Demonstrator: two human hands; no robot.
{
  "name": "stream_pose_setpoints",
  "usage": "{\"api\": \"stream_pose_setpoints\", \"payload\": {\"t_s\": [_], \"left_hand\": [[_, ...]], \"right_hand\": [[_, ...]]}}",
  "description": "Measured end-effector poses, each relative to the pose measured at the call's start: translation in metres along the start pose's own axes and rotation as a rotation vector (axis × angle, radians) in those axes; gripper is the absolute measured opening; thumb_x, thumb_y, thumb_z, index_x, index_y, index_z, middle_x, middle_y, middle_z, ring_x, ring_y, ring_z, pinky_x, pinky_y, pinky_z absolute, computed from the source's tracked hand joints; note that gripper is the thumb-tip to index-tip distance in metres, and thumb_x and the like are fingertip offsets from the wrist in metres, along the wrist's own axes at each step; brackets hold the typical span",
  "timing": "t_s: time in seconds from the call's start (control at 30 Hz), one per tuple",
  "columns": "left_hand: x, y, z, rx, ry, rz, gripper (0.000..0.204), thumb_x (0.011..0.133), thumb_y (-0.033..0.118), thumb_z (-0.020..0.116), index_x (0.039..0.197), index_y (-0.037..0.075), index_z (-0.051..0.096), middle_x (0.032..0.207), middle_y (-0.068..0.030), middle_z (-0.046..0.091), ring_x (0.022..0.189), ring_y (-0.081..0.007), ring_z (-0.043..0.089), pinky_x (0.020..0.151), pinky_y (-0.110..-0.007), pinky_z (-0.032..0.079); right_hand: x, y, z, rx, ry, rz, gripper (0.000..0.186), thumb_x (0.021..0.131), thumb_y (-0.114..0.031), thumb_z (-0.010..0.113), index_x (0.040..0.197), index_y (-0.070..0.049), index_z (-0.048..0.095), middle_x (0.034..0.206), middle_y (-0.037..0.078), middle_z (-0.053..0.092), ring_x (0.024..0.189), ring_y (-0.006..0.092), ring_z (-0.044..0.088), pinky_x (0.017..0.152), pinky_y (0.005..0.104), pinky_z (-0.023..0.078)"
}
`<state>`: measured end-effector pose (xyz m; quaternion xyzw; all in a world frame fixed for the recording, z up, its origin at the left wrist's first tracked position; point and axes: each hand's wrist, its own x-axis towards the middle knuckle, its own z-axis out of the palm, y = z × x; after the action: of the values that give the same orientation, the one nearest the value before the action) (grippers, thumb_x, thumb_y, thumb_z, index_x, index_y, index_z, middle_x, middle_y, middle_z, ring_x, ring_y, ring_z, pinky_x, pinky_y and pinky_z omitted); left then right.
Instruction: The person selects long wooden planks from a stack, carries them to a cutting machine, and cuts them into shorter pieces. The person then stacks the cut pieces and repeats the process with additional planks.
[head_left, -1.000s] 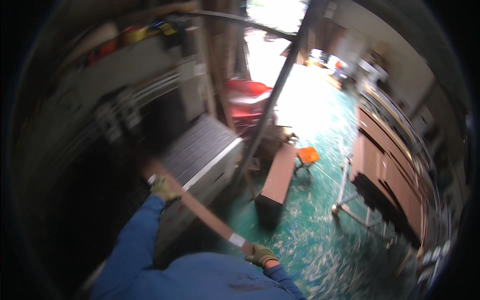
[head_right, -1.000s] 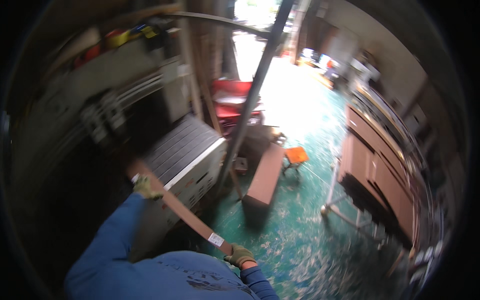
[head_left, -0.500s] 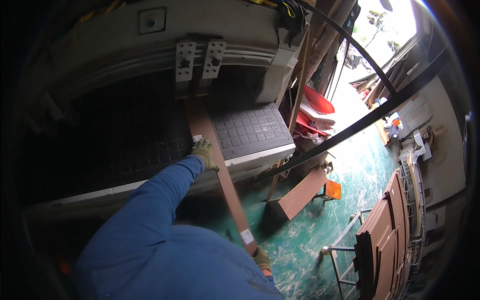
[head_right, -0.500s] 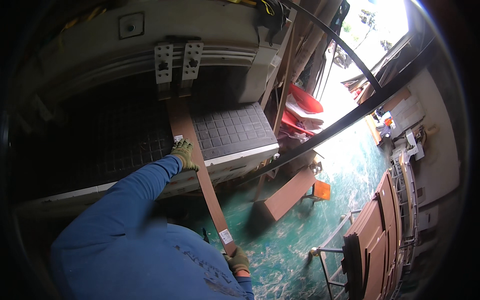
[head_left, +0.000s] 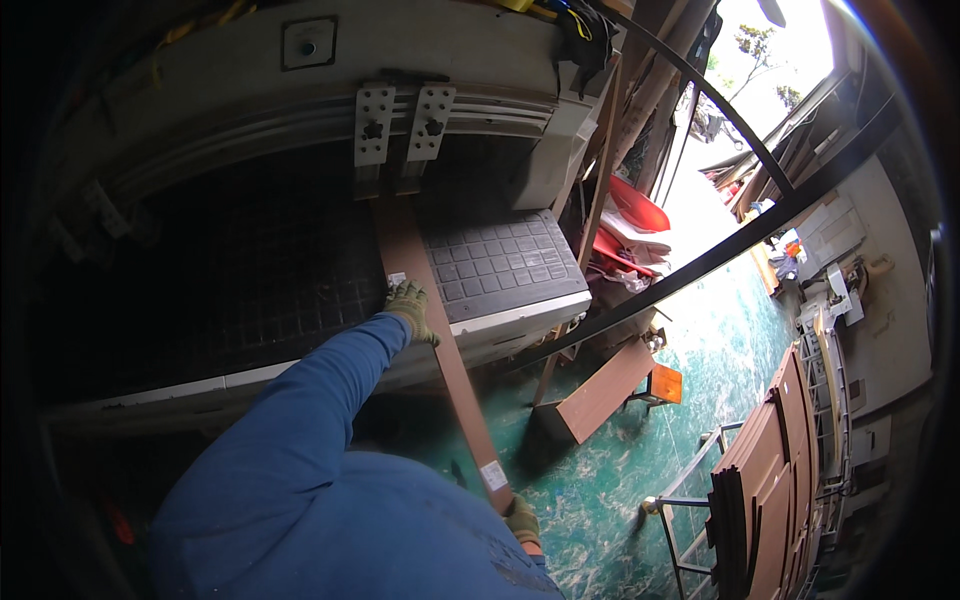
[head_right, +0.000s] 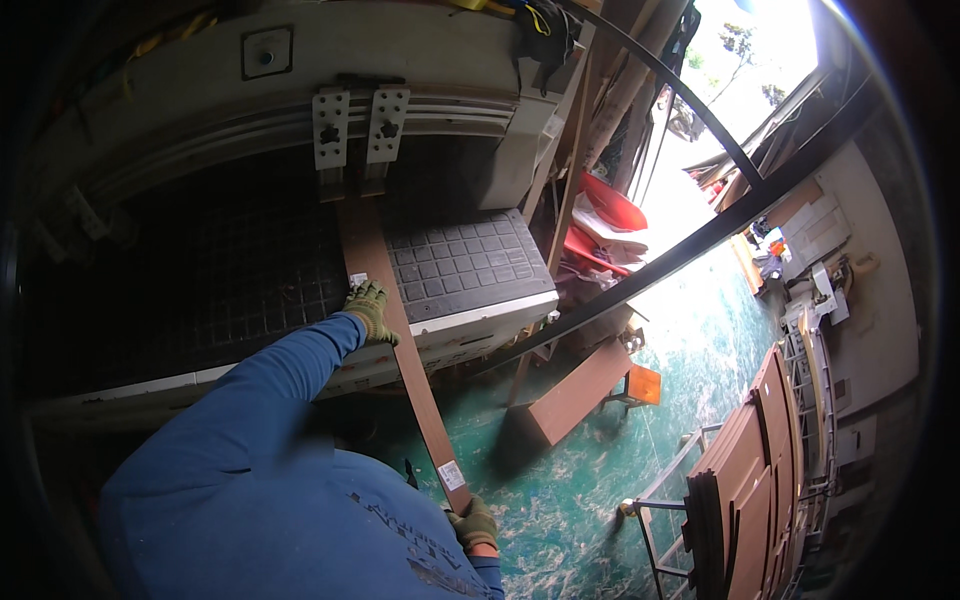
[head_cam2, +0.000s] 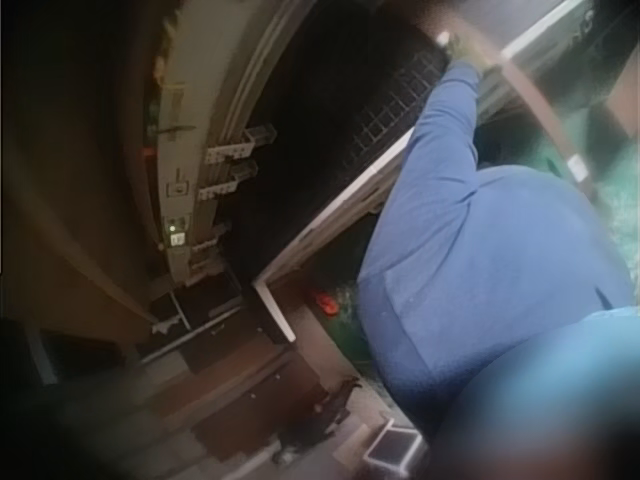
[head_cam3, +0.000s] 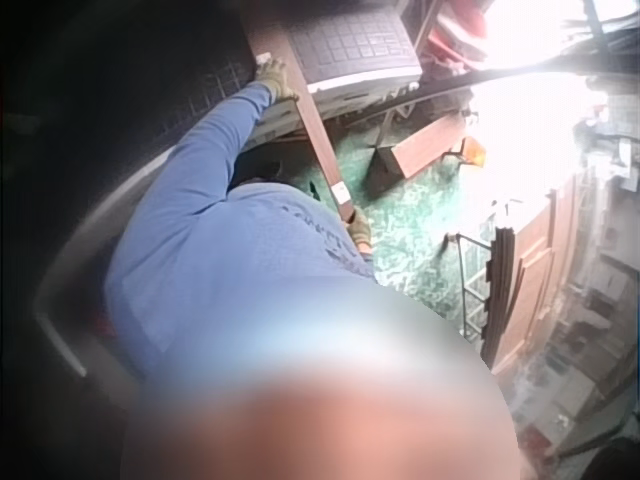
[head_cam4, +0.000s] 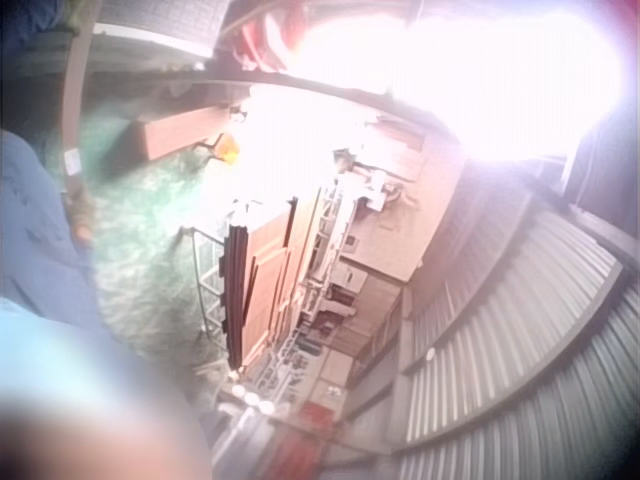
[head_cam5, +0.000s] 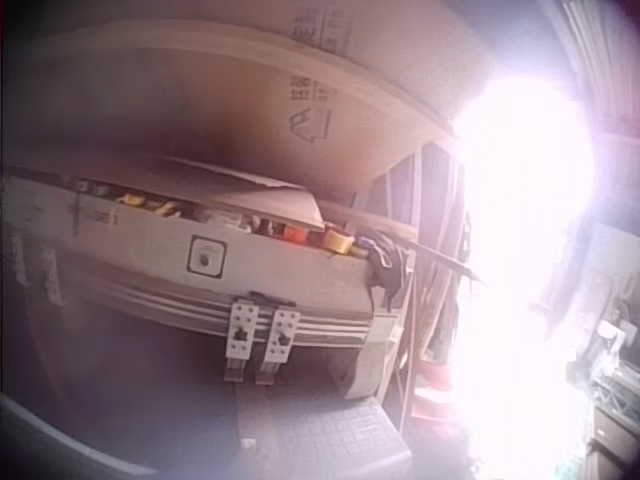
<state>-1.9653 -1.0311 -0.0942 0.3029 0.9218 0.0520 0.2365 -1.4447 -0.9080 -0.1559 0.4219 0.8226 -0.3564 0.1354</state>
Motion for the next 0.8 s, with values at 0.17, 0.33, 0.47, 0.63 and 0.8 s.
{"api": "stream_pose_setpoints", "payload": {"t_s": [0.17,0.33,0.47,0.63,0.8], "left_hand": [[-0.002,0.0,-0.003,-0.006,-0.006,-0.001,0.137,0.069,0.072,0.083,0.167,0.001,0.019,0.176,-0.0191,0.014,0.164,-0.0373,0.007,0.133,-0.048,0.011],[-0.004,0.0,-0.003,-0.023,0.004,-0.006,0.136,0.069,0.071,0.084,0.166,0.0,0.02,0.175,-0.0185,0.016,0.163,-0.0366,0.008,0.133,-0.047,0.012],[-0.003,0.0,-0.001,-0.021,0.031,0.003,0.136,0.068,0.07,0.085,0.166,0.0,0.021,0.174,-0.0177,0.018,0.163,-0.0361,0.01,0.132,-0.047,0.013],[-0.001,-0.001,0.003,-0.014,0.051,0.004,0.136,0.068,0.071,0.084,0.166,0.0,0.022,0.174,-0.0174,0.019,0.163,-0.0359,0.011,0.132,-0.047,0.013],[0.002,-0.001,0.002,0.002,0.02,0.0,0.136,0.069,0.072,0.083,0.167,0.001,0.021,0.175,-0.0176,0.017,0.163,-0.0364,0.01,0.133,-0.047,0.012]], "right_hand": [[-0.002,-0.006,-0.004,-0.03,-0.01,0.037,0.074,0.074,-0.039,0.092,0.137,-0.01,0.064,0.121,0.019,0.075,0.112,0.0391,0.072,0.095,0.0484,0.056],[-0.01,-0.022,-0.014,-0.075,0.007,0.05,0.075,0.074,-0.04,0.092,0.137,-0.011,0.063,0.119,0.019,0.076,0.111,0.0393,0.072,0.094,0.0485,0.056],[-0.013,-0.029,-0.017,-0.074,0.001,0.035,0.071,0.074,-0.041,0.092,0.133,-0.012,0.065,0.117,0.018,0.076,0.109,0.0393,0.073,0.093,0.0485,0.056],[-0.014,-0.03,-0.018,-0.096,0.004,0.062,0.068,0.074,-0.04,0.092,0.13,-0.013,0.067,0.117,0.018,0.076,0.11,0.0391,0.072,0.093,0.0482,0.056],[-0.011,-0.024,-0.014,-0.05,0.0,0.052,0.07,0.074,-0.041,0.091,0.133,-0.013,0.066,0.119,0.018,0.076,0.112,0.0387,0.072,0.095,0.0478,0.056]]}}
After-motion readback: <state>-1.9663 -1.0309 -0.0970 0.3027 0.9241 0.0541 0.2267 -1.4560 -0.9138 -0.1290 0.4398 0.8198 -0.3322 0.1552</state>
